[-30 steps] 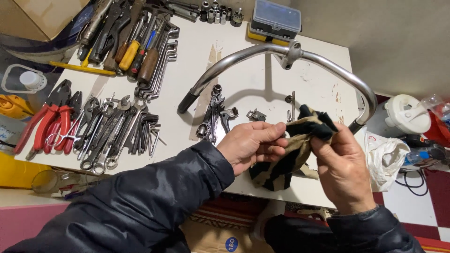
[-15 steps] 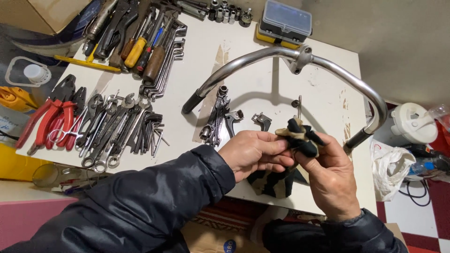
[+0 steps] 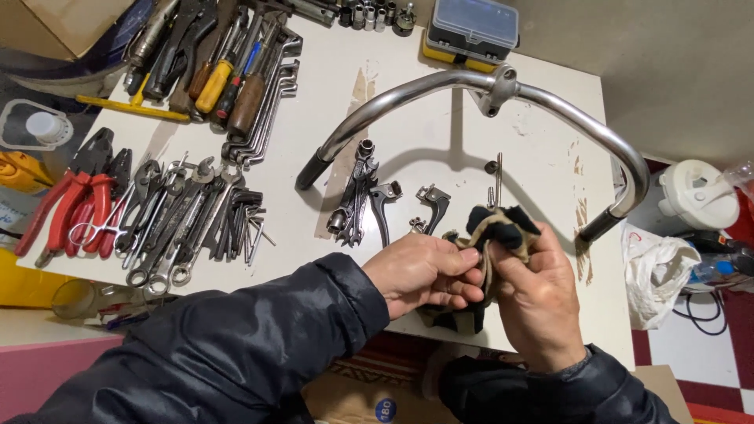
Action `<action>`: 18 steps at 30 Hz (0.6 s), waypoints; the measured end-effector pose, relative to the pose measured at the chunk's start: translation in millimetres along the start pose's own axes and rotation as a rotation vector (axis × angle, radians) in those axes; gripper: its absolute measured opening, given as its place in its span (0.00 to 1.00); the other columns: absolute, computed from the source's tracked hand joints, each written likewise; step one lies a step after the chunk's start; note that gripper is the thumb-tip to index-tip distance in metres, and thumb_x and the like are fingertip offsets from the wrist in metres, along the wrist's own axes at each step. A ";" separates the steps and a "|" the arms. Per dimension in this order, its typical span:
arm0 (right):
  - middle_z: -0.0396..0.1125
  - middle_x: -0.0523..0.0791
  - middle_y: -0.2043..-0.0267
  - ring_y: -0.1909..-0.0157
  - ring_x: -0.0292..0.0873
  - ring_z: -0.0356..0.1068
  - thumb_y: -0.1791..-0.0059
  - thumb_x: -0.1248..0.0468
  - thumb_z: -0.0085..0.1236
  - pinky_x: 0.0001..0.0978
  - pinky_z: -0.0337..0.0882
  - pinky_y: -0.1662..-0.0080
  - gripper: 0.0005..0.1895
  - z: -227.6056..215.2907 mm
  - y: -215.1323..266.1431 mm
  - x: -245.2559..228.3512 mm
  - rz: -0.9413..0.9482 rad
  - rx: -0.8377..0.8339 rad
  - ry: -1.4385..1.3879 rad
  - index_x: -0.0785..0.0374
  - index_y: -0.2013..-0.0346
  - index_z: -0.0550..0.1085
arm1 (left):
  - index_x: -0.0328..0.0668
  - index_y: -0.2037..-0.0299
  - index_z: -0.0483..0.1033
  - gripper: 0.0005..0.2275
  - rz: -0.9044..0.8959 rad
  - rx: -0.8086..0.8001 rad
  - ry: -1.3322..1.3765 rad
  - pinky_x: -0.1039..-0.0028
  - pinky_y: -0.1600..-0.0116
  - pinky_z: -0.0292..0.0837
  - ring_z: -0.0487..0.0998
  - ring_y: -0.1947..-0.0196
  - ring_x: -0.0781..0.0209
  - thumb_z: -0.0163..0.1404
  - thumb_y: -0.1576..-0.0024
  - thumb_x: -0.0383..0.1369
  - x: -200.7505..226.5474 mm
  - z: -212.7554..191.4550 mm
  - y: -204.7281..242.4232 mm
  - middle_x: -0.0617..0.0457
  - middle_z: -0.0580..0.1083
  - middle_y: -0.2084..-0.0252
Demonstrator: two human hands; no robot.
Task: Cleaning and wiping down bicycle brake levers and fasteners using a cloth on a workbench.
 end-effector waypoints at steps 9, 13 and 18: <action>0.74 0.53 0.51 0.53 0.46 0.74 0.51 0.69 0.56 0.37 0.78 0.52 0.12 7.7 9.5 -13.2 -0.079 -0.106 0.210 0.65 0.53 0.70 | 0.35 0.64 0.76 0.08 -0.021 -0.002 0.076 0.77 0.64 0.77 0.81 0.68 0.62 0.53 0.37 0.33 -11.6 -6.7 -10.3 0.49 0.77 0.68; 0.71 0.52 0.50 0.50 0.47 0.71 0.51 0.74 0.54 0.36 0.74 0.48 0.10 11.1 2.9 -12.0 -0.050 -0.055 0.124 0.65 0.56 0.68 | 0.32 0.64 0.76 0.11 -0.029 -0.013 0.058 0.77 0.62 0.77 0.81 0.68 0.61 0.52 0.36 0.35 -10.8 -2.0 -4.7 0.45 0.78 0.69; 0.67 0.49 0.52 0.55 0.42 0.66 0.51 0.76 0.49 0.30 0.67 0.51 0.20 0.9 -5.5 0.6 0.095 0.053 -0.120 0.65 0.44 0.68 | 0.30 0.61 0.76 0.06 0.168 0.087 -0.009 0.78 0.66 0.77 0.82 0.68 0.55 0.53 0.39 0.28 15.2 -0.1 6.4 0.41 0.79 0.64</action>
Point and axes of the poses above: each hand's wrist, its own y-axis away from the middle knuckle, its own z-axis out of the palm, x = y × z, the point moved 9 cm from there along -y, towards the middle knuckle
